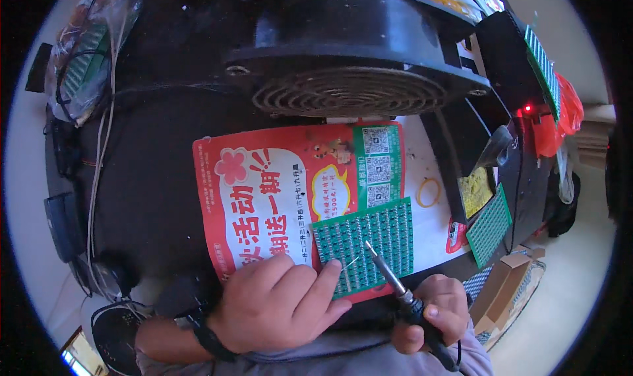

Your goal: Solder components onto a green printed circuit board using a soldering iron.

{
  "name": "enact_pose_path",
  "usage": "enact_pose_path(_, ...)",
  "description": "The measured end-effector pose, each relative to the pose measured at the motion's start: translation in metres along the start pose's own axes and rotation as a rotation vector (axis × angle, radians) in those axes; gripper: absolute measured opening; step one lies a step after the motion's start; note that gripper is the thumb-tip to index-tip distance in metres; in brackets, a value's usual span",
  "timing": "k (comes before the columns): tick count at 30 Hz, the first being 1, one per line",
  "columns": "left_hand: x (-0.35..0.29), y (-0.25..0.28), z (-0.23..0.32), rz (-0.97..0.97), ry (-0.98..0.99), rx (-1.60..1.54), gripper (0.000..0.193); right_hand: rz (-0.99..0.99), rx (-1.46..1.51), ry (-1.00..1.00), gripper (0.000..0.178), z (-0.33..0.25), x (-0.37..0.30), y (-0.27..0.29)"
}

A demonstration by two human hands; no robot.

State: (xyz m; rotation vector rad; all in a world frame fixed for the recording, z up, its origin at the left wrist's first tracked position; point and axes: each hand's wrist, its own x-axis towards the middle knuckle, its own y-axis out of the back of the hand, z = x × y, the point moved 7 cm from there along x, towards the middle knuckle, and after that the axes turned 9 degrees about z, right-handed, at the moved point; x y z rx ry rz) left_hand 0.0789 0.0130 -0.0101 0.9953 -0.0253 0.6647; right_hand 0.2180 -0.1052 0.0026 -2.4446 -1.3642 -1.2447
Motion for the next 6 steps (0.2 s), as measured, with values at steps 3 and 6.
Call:
enact_pose_path(3, -0.0046, -0.0058, 0.0001, -0.02, -0.031, 0.073, 0.042, -0.072, 0.04, -0.014, 0.043, 0.0044, 0.0044, -0.003)
enact_pose_path(6, -0.0037, -0.0076, 0.002, 0.001, -0.026, 0.113, 0.044, -0.18, 0.07, -0.014, 0.05, 0.006, 0.0066, -0.0061)
